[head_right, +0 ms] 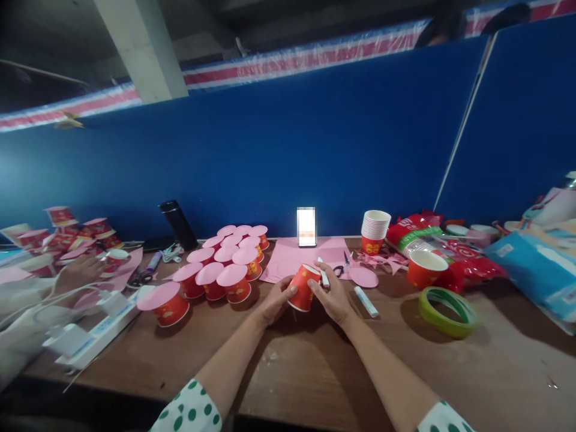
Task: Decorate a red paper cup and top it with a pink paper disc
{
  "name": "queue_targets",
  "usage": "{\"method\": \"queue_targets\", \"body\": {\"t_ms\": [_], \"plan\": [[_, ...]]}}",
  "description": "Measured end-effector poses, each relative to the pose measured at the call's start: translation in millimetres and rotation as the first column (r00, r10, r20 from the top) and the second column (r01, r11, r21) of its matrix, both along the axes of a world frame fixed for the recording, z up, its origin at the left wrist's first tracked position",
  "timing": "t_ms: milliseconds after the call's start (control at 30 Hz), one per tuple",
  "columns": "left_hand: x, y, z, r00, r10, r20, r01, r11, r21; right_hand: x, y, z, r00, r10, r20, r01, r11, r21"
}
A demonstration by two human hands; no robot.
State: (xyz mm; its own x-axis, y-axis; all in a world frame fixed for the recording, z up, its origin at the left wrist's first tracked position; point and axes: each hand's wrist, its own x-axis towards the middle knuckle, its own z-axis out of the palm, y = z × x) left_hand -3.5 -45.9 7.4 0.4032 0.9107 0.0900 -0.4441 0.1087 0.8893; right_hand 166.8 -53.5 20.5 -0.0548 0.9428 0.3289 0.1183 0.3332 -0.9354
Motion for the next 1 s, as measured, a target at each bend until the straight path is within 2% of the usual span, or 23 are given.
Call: {"method": "queue_targets", "body": {"t_ms": [200,433,700,1000], "plan": [[0.5,0.3,-0.6,1.000,-0.006,-0.015,0.006,1.000,0.030,-0.3,-0.6,1.6,1.000,-0.003,0.016,0.003,1.000,0.002],[1.0,-0.7,0.9,0.999,-0.002,-0.040,0.002,1.000,0.012,0.4,0.6,-1.9,1.000,-0.007,0.019,0.007,1.000,-0.003],[1.2,-1.2,1.4,0.999,0.009,-0.036,-0.009,1.000,-0.001,-1.0,-2.2,3.2,1.000,-0.006,0.010,0.007,0.999,-0.041],[1.2,-0.6,0.5,0.999,-0.001,-0.035,0.001,1.000,0.017,-0.7,-0.7,0.6,1.000,-0.008,0.020,0.008,1.000,-0.008]]}}
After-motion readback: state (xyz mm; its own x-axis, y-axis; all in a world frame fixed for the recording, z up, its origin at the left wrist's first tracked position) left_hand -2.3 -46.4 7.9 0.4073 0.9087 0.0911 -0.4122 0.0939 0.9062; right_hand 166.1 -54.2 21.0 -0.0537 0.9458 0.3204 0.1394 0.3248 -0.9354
